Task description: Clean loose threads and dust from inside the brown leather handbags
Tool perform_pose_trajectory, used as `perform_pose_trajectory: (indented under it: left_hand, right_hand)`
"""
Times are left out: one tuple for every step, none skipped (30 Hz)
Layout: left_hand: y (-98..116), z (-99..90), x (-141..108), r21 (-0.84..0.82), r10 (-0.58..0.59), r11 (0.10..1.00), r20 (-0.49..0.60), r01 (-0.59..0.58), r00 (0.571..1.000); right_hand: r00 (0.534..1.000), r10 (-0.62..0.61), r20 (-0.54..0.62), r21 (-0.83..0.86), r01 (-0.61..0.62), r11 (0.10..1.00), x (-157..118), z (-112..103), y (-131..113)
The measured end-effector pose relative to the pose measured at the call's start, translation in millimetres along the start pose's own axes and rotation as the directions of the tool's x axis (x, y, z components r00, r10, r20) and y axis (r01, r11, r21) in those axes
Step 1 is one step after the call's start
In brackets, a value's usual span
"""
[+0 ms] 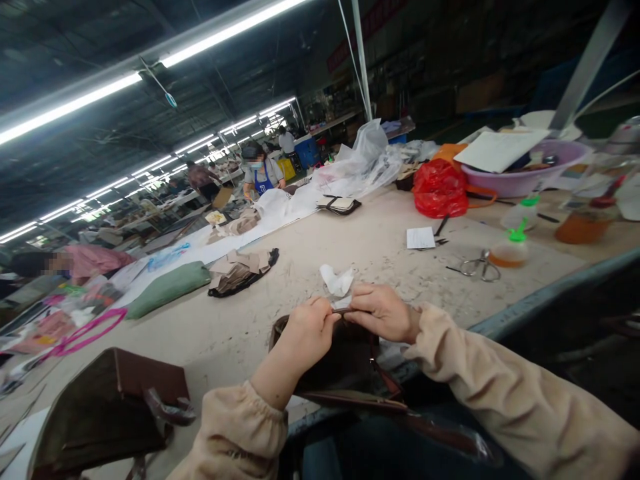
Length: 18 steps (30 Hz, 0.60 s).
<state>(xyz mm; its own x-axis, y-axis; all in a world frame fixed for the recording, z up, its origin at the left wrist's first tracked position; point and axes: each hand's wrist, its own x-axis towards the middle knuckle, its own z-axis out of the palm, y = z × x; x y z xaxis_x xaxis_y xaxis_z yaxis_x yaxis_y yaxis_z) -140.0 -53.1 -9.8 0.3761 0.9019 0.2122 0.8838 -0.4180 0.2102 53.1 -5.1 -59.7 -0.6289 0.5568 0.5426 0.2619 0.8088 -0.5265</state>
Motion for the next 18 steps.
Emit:
perform_pose_trajectory:
  left_hand:
    - [0.3, 0.0, 0.0, 0.002, -0.004, 1.000, 0.000, 0.004, 1.000]
    - [0.5, 0.0, 0.1, 0.004, -0.006, 1.000, -0.002, 0.006, 1.000]
    - [0.6, 0.0, 0.3, 0.005, -0.006, 1.000, -0.004, 0.006, 1.000]
    - [0.6, 0.1, 0.4, 0.007, -0.006, 1.000, -0.006, 0.006, 1.000]
    - [0.5, 0.2, 0.6, 0.009, -0.005, 1.000, -0.006, 0.005, 1.000]
    - [0.5, 0.2, 0.9, 0.010, -0.006, 1.000, -0.005, 0.006, 1.000]
    - [0.4, 0.2, 1.1, 0.010, -0.009, 1.000, -0.005, 0.009, 1.000]
    - [0.4, 0.1, 1.3, 0.009, -0.014, 1.000, -0.005, 0.014, 1.000]
    - [0.4, 0.0, 1.5, 0.007, -0.019, 1.000, -0.008, 0.019, 1.000]
    - [0.5, -0.1, 1.6, 0.005, -0.024, 1.000, -0.011, 0.024, 1.000]
    - [0.6, -0.1, 1.8, 0.004, -0.028, 1.000, -0.016, 0.028, 0.999]
    - [0.6, -0.2, 1.9, 0.005, -0.031, 1.000, -0.020, 0.031, 0.999]
    - [0.7, -0.2, 2.1, 0.005, -0.032, 0.999, -0.024, 0.033, 0.999]
    - [0.7, -0.1, 2.3, 0.007, -0.034, 0.999, -0.027, 0.034, 0.999]
    - [0.7, 0.0, 2.5, 0.008, -0.037, 0.999, -0.028, 0.037, 0.999]
    - [0.8, 0.1, 2.8, 0.010, -0.040, 0.999, -0.029, 0.040, 0.999]
    - [0.8, 0.2, 3.2, 0.010, -0.044, 0.999, -0.029, 0.044, 0.999]
    - [0.8, 0.2, 3.5, 0.009, -0.049, 0.999, -0.027, 0.049, 0.998]
  right_hand:
    - [1.000, 0.002, -0.002, 0.001, -0.002, 1.000, 0.1, 0.3, -0.4]
    - [1.000, 0.009, -0.003, 0.000, -0.009, 1.000, 0.0, 0.6, -0.8]
    - [1.000, 0.019, -0.001, -0.004, -0.019, 1.000, -0.2, 1.0, -1.3]
    - [1.000, 0.030, 0.005, -0.012, -0.030, 0.999, -0.5, 1.4, -1.8]
    - [0.999, 0.040, 0.015, -0.023, -0.039, 0.999, -0.9, 1.7, -2.3]
    - [0.999, 0.046, 0.025, -0.033, -0.045, 0.998, -1.5, 1.9, -2.8]
    - [0.998, 0.047, 0.035, -0.041, -0.045, 0.998, -2.1, 2.0, -3.2]
    - [0.998, 0.044, 0.042, -0.043, -0.042, 0.998, -2.8, 1.8, -3.5]
    - [0.998, 0.039, 0.047, -0.040, -0.037, 0.998, -3.4, 1.5, -3.6]
    - [0.998, 0.035, 0.049, -0.034, -0.033, 0.999, -4.0, 1.0, -3.5]
    - [0.998, 0.030, 0.051, -0.026, -0.029, 0.999, -4.4, 0.5, -3.3]
    - [0.998, 0.028, 0.052, -0.020, -0.027, 0.999, -4.4, 0.1, -3.1]
    - [0.998, 0.026, 0.051, -0.018, -0.026, 1.000, -4.1, 0.0, -2.8]
    - [0.999, 0.026, 0.046, -0.020, -0.025, 0.999, -3.5, 0.1, -2.6]
    - [0.999, 0.025, 0.036, -0.027, -0.024, 0.999, -2.4, 0.6, -2.5]
    - [1.000, 0.021, 0.023, -0.038, -0.020, 0.999, -1.1, 1.4, -2.6]
    - [1.000, 0.013, 0.008, -0.048, -0.013, 0.999, 0.3, 2.5, -2.8]
    - [1.000, 0.002, -0.009, -0.055, -0.002, 0.998, 1.8, 3.7, -3.0]
